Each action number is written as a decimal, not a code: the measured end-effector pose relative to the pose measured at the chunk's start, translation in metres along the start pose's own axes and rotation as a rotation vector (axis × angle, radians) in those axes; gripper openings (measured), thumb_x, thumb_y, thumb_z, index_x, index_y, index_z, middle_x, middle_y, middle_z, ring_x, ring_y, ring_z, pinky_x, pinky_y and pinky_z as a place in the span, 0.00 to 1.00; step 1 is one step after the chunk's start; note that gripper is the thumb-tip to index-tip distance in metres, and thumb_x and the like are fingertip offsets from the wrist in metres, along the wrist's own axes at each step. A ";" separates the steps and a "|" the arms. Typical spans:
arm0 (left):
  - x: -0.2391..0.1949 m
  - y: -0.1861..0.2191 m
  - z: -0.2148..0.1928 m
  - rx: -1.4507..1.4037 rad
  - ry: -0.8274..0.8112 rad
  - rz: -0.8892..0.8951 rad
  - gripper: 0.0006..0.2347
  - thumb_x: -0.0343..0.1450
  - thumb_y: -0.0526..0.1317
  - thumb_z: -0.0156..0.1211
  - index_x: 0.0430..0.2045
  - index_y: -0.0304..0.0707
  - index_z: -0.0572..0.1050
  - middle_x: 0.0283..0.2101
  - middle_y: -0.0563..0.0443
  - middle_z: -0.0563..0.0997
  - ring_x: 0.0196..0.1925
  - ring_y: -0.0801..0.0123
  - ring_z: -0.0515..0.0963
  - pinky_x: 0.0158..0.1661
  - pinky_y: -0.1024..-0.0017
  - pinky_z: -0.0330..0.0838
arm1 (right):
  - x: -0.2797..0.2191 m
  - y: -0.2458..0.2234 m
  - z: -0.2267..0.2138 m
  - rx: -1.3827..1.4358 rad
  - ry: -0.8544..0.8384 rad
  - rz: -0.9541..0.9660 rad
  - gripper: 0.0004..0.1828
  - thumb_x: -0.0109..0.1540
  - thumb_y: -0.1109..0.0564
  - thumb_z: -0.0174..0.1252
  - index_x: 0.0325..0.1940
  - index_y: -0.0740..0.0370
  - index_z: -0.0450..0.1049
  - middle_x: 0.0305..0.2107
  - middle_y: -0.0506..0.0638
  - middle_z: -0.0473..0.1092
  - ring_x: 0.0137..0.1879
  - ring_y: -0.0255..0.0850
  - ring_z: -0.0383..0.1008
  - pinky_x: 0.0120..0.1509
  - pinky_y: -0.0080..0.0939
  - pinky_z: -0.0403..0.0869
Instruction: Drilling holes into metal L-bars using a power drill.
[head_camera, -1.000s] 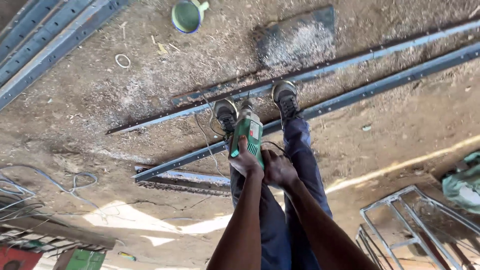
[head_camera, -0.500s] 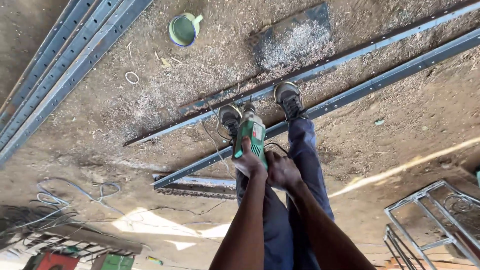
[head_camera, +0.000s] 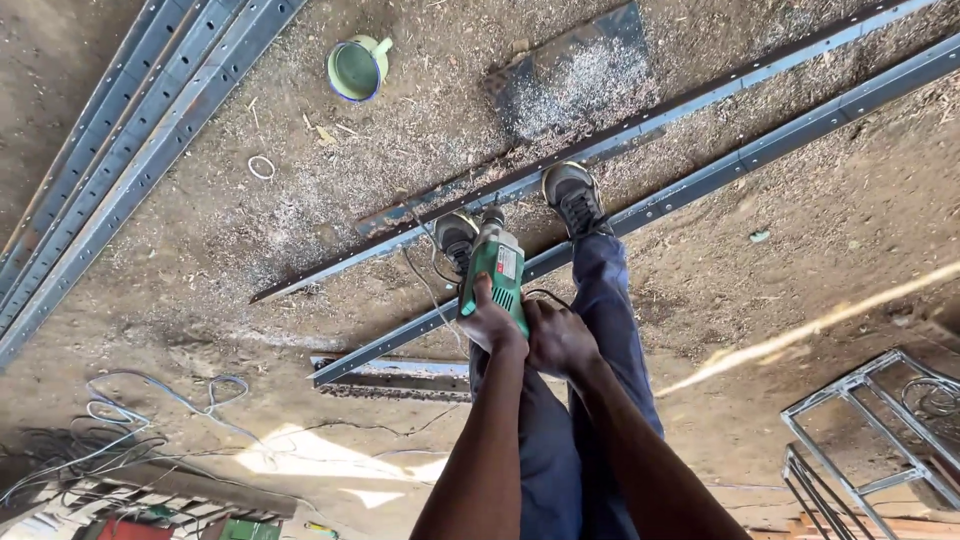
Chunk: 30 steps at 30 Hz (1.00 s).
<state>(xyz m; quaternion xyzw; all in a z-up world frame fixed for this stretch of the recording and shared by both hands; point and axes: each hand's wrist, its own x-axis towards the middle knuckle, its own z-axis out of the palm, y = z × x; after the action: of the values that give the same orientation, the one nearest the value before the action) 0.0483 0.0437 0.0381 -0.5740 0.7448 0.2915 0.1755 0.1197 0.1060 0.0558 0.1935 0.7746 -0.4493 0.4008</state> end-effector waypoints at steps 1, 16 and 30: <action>-0.001 0.003 0.002 -0.018 0.004 -0.016 0.28 0.60 0.51 0.72 0.50 0.33 0.75 0.46 0.35 0.82 0.52 0.48 0.80 0.53 0.53 0.70 | 0.000 0.000 0.001 -0.011 0.004 -0.002 0.23 0.57 0.41 0.44 0.48 0.58 0.66 0.39 0.61 0.73 0.37 0.72 0.79 0.42 0.69 0.79; -0.006 0.019 -0.012 -0.035 -0.029 -0.020 0.28 0.61 0.51 0.69 0.49 0.27 0.74 0.48 0.30 0.81 0.56 0.43 0.78 0.58 0.52 0.65 | 0.003 -0.004 0.006 -0.029 -0.006 0.017 0.27 0.58 0.35 0.44 0.48 0.57 0.66 0.39 0.61 0.72 0.40 0.73 0.79 0.45 0.69 0.79; -0.024 0.035 -0.012 -0.387 -0.063 -0.182 0.23 0.66 0.46 0.68 0.46 0.21 0.77 0.44 0.28 0.81 0.50 0.47 0.81 0.55 0.55 0.70 | 0.000 -0.020 -0.015 -0.333 -0.144 -0.086 0.24 0.55 0.49 0.49 0.52 0.62 0.69 0.40 0.62 0.74 0.40 0.72 0.80 0.43 0.70 0.79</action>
<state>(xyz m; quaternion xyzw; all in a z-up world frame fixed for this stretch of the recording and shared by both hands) 0.0221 0.0599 0.0700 -0.6525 0.6144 0.4297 0.1107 0.0997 0.1083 0.0709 0.0586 0.8151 -0.3444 0.4622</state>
